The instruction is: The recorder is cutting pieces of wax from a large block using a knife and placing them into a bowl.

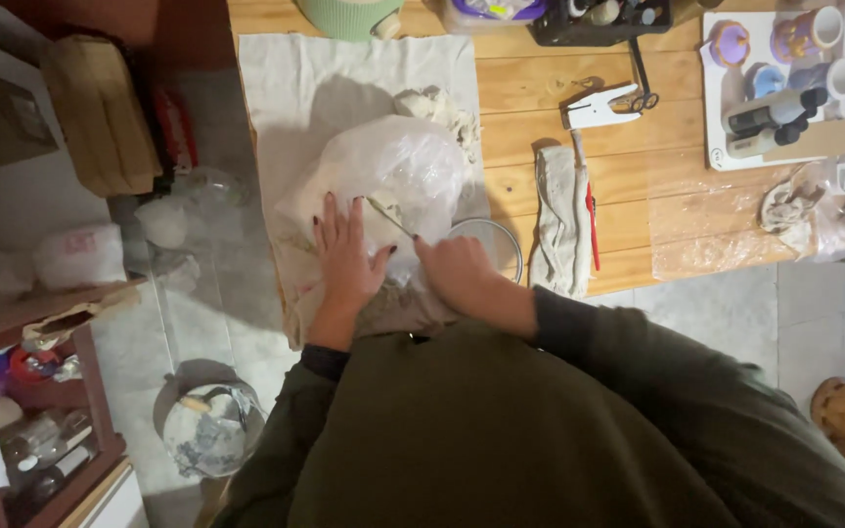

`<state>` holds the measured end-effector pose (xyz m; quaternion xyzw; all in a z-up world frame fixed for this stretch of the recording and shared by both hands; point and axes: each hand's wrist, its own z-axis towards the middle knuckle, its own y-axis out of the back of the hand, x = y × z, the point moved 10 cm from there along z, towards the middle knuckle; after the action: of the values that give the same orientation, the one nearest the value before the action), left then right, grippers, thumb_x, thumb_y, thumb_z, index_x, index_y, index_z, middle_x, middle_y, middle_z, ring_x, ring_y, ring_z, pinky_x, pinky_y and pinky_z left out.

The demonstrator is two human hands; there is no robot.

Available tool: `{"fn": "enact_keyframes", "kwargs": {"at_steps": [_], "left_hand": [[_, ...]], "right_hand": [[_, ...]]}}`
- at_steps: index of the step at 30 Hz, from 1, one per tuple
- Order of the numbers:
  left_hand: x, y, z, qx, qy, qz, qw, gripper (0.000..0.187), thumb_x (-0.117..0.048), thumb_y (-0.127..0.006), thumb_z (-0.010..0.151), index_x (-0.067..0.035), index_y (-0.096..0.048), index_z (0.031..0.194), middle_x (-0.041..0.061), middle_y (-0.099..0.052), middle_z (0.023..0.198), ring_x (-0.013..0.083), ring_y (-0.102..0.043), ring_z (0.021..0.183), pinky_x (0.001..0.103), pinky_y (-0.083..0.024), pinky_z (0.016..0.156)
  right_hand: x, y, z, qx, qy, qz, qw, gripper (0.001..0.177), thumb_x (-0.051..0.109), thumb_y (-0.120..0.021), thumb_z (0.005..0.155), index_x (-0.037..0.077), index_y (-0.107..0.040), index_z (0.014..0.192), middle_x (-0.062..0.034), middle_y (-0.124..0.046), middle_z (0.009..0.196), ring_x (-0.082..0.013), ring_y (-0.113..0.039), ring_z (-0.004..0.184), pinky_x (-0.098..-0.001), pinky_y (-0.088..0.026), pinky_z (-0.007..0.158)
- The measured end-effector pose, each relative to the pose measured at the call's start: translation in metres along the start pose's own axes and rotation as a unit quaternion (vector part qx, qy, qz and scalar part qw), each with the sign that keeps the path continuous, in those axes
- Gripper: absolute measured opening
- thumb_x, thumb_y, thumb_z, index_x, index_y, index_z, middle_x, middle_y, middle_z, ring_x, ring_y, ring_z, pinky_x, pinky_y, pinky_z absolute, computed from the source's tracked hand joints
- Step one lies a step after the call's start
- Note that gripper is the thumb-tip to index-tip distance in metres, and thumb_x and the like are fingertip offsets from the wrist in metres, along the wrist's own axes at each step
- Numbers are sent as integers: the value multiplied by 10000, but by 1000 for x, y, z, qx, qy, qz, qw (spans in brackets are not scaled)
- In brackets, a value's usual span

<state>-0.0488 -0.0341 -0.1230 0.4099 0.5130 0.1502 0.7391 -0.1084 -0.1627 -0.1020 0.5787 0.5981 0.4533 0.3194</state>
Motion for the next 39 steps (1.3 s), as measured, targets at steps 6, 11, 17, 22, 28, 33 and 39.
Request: {"fn": "enact_keyframes", "kwargs": {"at_steps": [6,11,17,22,28,33,39], "left_hand": [[5,-9,-1,17,19,14,1000,963,-353,-777,832,-12,-297,1593,337,-232,1643,441,-134,1571,638,-126,1235],[5,-11,1,20,33,17,999,955,-360,-779,844,-10,-303,1593,341,-224,1644,438,-121,1576,629,-113,1244],[0,-5,2,20,29,12,999,944,-362,-778,856,-13,-297,1590,325,-250,1637,427,-130,1583,622,-108,1254],[3,-8,1,21,20,14,999,950,-343,-776,859,10,-275,1585,373,-240,1625,451,-112,1563,630,-103,1227],[0,-11,2,34,24,26,999,957,-326,-775,848,8,-273,1590,357,-262,1615,443,-104,1576,635,-111,1237],[3,-11,2,45,36,32,998,962,-334,-781,836,9,-281,1584,363,-254,1626,447,-106,1575,621,-120,1235],[1,-9,4,27,29,48,998,973,-361,-784,831,6,-287,1583,352,-246,1630,434,-124,1570,627,-118,1245]], "right_hand": [[-3,-34,-3,20,0,0,1000,568,147,-555,903,53,-479,1459,-138,-726,794,-354,-718,695,-491,-560,596],[-1,-21,-18,12,-7,13,1000,617,152,-557,887,60,-442,1486,-121,-729,808,-347,-720,705,-498,-549,635],[-10,-53,-4,-21,10,40,999,575,124,-540,924,35,-453,1486,-119,-716,787,-344,-710,683,-494,-544,575],[-2,-35,-13,10,13,30,999,611,141,-550,914,14,-422,1499,-125,-707,782,-343,-707,666,-500,-546,567],[-8,-45,-11,-17,15,46,999,666,112,-562,883,3,-392,1518,-134,-703,785,-351,-700,675,-493,-548,577],[-13,-65,-15,25,5,52,998,632,133,-556,923,12,-378,1517,-129,-712,797,-361,-698,668,-508,-538,581],[-9,-56,-22,-31,21,56,998,640,130,-555,934,17,-354,1531,-128,-717,841,-352,-707,686,-505,-536,569]]}}
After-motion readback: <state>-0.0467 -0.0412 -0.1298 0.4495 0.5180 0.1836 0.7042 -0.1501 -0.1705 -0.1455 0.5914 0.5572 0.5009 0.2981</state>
